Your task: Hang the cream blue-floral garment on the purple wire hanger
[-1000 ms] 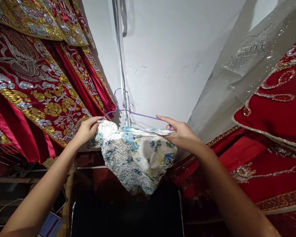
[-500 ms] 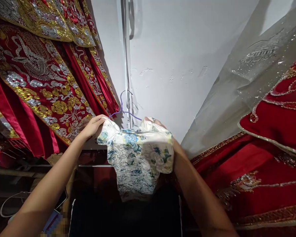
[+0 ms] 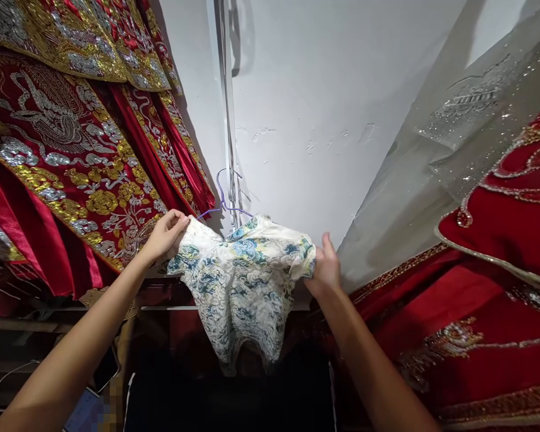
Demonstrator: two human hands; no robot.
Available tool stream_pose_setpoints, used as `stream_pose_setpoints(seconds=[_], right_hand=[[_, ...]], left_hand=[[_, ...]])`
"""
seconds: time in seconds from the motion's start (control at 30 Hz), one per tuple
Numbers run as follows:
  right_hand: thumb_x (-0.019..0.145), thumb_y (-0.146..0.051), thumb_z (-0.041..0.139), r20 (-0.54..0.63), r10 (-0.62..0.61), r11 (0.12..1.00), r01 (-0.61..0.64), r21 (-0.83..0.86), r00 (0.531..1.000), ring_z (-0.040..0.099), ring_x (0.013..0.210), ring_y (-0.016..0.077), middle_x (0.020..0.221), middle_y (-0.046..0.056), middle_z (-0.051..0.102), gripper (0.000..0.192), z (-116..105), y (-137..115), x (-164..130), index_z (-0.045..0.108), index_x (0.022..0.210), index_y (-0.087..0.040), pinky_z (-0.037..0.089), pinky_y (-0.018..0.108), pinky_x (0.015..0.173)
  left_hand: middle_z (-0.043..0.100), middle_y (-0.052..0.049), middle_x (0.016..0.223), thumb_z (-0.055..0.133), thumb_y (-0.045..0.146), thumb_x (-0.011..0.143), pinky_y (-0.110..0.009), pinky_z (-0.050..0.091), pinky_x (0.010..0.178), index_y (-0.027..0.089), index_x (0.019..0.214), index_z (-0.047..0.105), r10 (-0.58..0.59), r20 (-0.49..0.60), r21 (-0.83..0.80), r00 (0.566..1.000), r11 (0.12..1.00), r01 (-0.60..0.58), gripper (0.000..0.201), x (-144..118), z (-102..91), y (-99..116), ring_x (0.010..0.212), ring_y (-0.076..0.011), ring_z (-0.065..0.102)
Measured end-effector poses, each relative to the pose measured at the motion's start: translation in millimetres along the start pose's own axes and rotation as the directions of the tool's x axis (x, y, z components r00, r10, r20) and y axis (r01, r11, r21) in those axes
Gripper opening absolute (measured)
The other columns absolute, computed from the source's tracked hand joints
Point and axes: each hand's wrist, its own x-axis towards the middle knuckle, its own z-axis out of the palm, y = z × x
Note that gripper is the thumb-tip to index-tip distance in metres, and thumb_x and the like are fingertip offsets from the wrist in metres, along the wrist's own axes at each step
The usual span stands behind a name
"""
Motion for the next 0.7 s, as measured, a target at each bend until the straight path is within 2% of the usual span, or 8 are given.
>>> stream_pose_setpoints(seconds=[0.17,0.27,0.33,0.43,0.47,0.5,0.6,0.7], right_hand=[[0.085,-0.084,0.023,0.002,-0.026,0.956,0.024,0.292,1.000,0.059,0.122,0.0366,0.111,0.018,0.072,0.090,-2,-45,7,0.069,0.124,-0.018,0.047,0.052,0.098],[0.085,-0.084,0.027,0.163,-0.118,0.957,0.068,0.282,0.980,0.058,0.124,0.0367,0.112,0.016,0.072,0.086,18,-64,9,0.069,0.123,-0.020,0.047,0.054,0.099],[0.088,-0.079,0.031,0.400,-0.171,0.972,0.086,0.221,0.900,0.059,0.124,0.0362,0.119,0.014,0.071,0.077,34,-66,5,0.071,0.120,-0.022,0.048,0.054,0.100],[0.091,-0.061,0.054,0.691,-0.179,0.967,0.253,-0.006,0.701,0.057,0.128,0.0324,0.136,0.009,0.063,0.048,55,-48,-4,0.073,0.117,-0.027,0.046,0.049,0.106],[0.090,-0.053,0.060,0.697,-0.173,0.937,0.334,-0.101,0.696,0.055,0.130,0.0308,0.140,0.007,0.059,0.041,62,-37,-7,0.071,0.122,-0.029,0.044,0.048,0.109],[0.089,-0.045,0.064,0.661,-0.175,0.895,0.398,-0.203,0.730,0.053,0.132,0.0298,0.144,0.007,0.055,0.043,69,-24,-9,0.066,0.129,-0.030,0.042,0.047,0.111],[0.081,-0.033,0.072,0.462,-0.206,0.763,0.438,-0.477,0.863,0.037,0.144,0.0327,0.157,0.014,0.036,0.086,93,18,-10,0.031,0.157,-0.026,0.035,0.051,0.117],[0.075,-0.031,0.075,0.446,-0.275,0.655,0.505,-0.562,0.852,0.019,0.151,0.0385,0.163,0.019,0.022,0.105,121,49,-6,0.015,0.161,-0.018,0.022,0.059,0.121]], left_hand=[[0.055,0.003,0.071,0.059,0.047,0.090,-0.023,0.036,0.062,0.018,0.081,0.058,0.099,0.003,0.253,0.995,0.963,-0.096,0.030,-2,-5.4,17,0.067,-0.0128,0.049],[0.055,0.003,0.067,0.057,0.046,0.091,-0.024,0.035,0.061,0.018,0.077,0.058,0.112,-0.044,0.344,0.993,0.935,-0.090,0.032,5,-8.5,21,0.065,-0.0133,0.049],[0.056,0.002,0.065,0.057,0.045,0.091,-0.024,0.035,0.060,0.017,0.074,0.059,0.128,-0.056,0.352,0.990,0.931,-0.101,0.032,3,-6.6,19,0.062,-0.0134,0.049],[0.061,-0.001,0.070,0.052,0.044,0.096,-0.025,0.041,0.065,0.016,0.075,0.062,0.137,0.035,0.229,0.990,0.963,-0.142,0.036,-12,4.1,12,0.066,-0.0145,0.055],[0.063,-0.002,0.073,0.051,0.044,0.096,-0.025,0.043,0.067,0.016,0.077,0.063,0.128,0.092,0.156,0.987,0.977,-0.142,0.036,-19,9.7,9,0.069,-0.0150,0.057],[0.064,-0.003,0.076,0.052,0.044,0.096,-0.026,0.045,0.069,0.016,0.079,0.064,0.117,0.154,0.083,0.981,0.988,-0.131,0.035,-26,16.2,7,0.072,-0.0156,0.059],[0.066,-0.004,0.081,0.062,0.043,0.092,-0.028,0.048,0.076,0.015,0.085,0.066,0.139,0.307,-0.073,0.942,0.990,-0.122,0.029,-47,40.1,13,0.079,-0.0165,0.062],[0.067,-0.006,0.087,0.067,0.038,0.090,-0.031,0.050,0.084,0.016,0.088,0.068,0.236,0.420,-0.189,0.876,0.967,-0.170,0.023,-58,68.2,33,0.085,-0.0176,0.063]])
